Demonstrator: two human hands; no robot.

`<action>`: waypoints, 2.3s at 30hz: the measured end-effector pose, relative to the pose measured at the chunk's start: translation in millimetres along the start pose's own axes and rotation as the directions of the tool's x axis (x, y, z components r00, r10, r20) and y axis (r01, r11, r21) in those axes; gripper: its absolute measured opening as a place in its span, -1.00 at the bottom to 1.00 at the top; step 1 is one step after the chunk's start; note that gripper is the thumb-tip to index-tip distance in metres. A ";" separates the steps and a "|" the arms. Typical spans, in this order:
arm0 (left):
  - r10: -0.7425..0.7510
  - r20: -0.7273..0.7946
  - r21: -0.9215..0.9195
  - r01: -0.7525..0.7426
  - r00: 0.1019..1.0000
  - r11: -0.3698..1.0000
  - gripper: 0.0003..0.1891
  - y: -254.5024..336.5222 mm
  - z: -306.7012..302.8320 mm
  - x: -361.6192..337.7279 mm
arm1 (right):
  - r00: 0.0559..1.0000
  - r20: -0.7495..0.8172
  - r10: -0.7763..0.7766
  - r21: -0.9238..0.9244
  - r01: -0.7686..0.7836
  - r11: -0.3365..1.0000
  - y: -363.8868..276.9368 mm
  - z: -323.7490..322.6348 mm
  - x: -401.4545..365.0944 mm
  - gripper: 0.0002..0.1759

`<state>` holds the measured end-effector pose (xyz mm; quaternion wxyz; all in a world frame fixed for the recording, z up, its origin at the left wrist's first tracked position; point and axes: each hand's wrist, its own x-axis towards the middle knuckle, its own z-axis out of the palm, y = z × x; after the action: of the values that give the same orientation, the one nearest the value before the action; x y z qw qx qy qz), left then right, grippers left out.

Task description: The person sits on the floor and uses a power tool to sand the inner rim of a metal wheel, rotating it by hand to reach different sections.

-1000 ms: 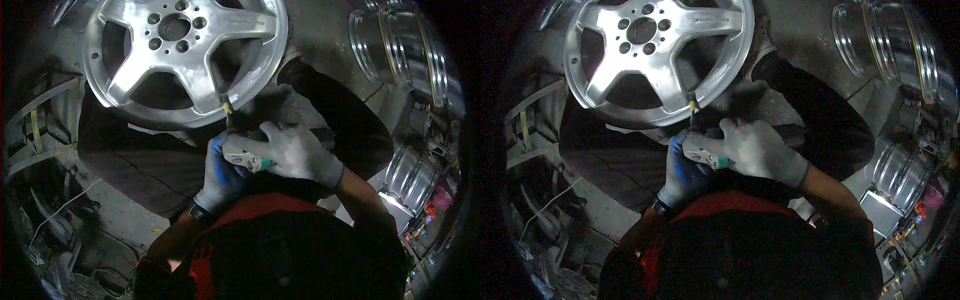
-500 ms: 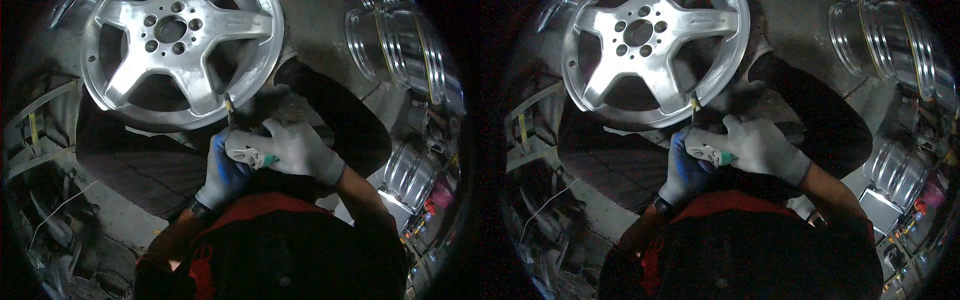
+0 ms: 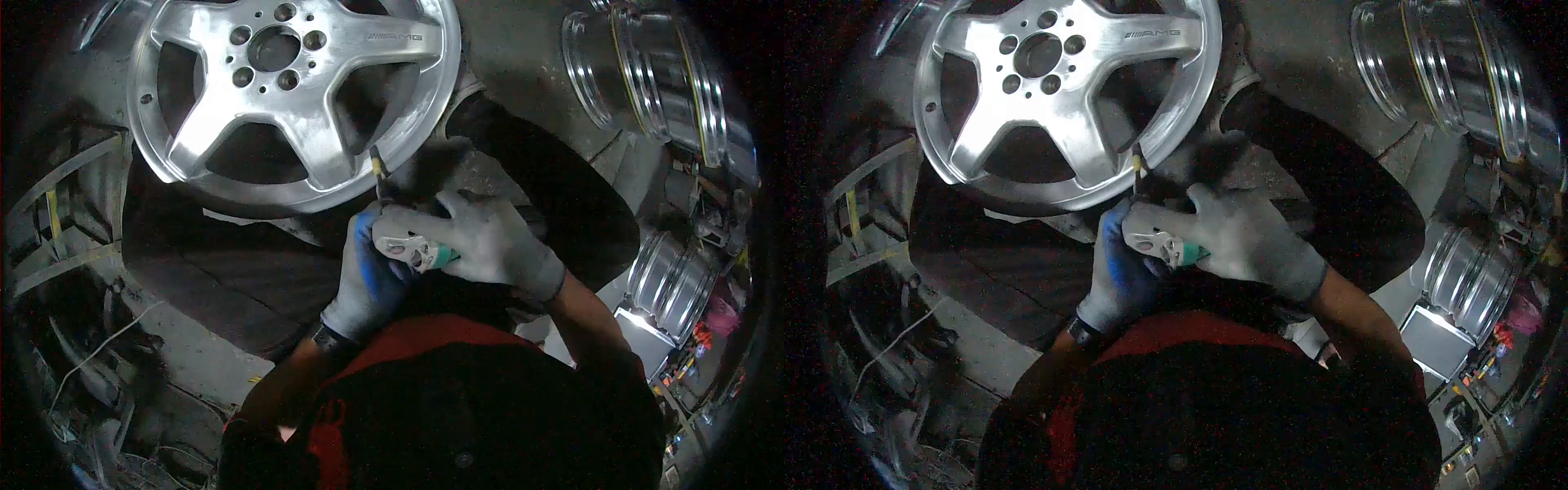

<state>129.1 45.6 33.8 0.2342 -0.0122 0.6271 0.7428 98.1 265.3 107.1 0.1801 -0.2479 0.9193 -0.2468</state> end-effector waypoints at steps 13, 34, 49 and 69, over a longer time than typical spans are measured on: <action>0.162 0.037 0.333 -0.165 0.986 0.928 -0.41 14.6 1.6 5.1 | 1.000 0.012 -0.003 -0.029 0.004 1.000 2.1 -2.1 1.9 -0.10; -0.177 -0.006 -0.127 0.175 0.984 0.976 -0.35 -3.8 -2.0 11.9 | 0.998 -0.037 -0.051 0.011 0.051 0.999 7.1 -1.9 8.5 -0.14; -0.471 0.226 -0.812 0.432 0.853 0.393 -0.36 7.0 4.9 21.8 | 1.000 -0.010 -0.001 0.033 0.001 0.999 11.6 -4.4 5.2 -0.10; -0.239 0.010 -0.213 0.236 0.971 0.948 -0.25 7.3 7.9 18.6 | 1.000 0.015 0.005 -0.005 -0.005 1.000 15.9 -3.2 6.1 -0.06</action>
<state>112.1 58.5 36.5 0.3142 -0.1186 0.5397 0.7720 85.9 275.1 99.8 0.1872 -0.2479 0.9192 -0.2422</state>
